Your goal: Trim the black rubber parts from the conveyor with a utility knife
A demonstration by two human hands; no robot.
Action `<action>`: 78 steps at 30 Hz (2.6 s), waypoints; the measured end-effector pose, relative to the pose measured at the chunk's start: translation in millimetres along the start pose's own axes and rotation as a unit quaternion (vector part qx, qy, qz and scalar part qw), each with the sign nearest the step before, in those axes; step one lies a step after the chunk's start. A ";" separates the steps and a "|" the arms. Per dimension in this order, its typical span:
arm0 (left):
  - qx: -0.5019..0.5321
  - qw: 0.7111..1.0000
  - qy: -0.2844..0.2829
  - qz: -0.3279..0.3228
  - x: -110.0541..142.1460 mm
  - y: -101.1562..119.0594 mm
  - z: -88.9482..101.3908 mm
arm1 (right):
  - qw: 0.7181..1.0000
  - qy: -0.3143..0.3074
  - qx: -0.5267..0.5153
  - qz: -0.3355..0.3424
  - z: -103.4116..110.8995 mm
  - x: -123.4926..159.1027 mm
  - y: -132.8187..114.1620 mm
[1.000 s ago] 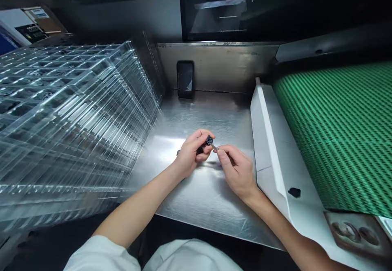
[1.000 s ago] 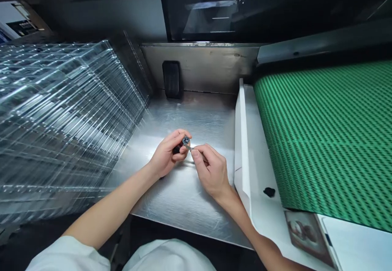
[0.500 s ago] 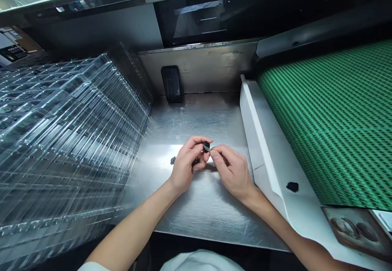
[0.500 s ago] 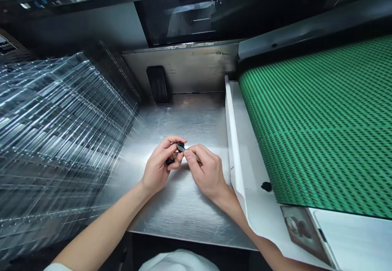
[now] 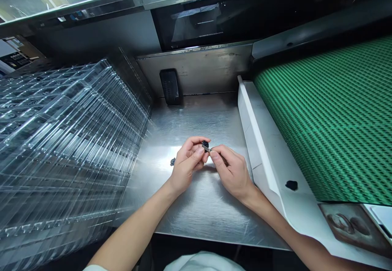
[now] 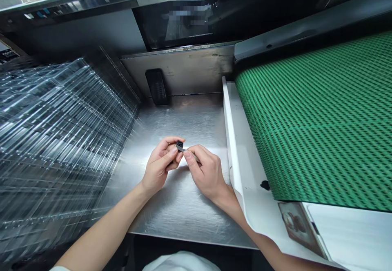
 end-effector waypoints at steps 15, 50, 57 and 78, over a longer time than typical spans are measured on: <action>0.028 1.000 -0.001 0.001 2.4 5.1 -0.8 | 0.999 0.017 0.030 0.022 0.2 1.9 -4.7; 0.092 0.995 -0.024 0.038 3.1 0.8 -2.8 | 0.999 0.020 0.005 0.033 1.6 3.9 -9.2; 0.112 0.990 -0.015 0.088 1.3 -1.5 -6.8 | 0.999 0.052 -0.002 0.014 3.2 3.2 -0.7; 0.276 0.951 0.124 0.067 1.5 -13.4 -1.7 | 0.990 -0.040 0.080 0.106 -19.8 4.3 -8.0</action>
Point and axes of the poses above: each hand's wrist, its own x-axis away from the middle knuckle, its own z-axis out of the back of the hand, y = z × x, the point moved 4 cm from there along -x, towards the middle knuckle, and after that the axes turned 4 degrees about -y, right-handed, at the moved point
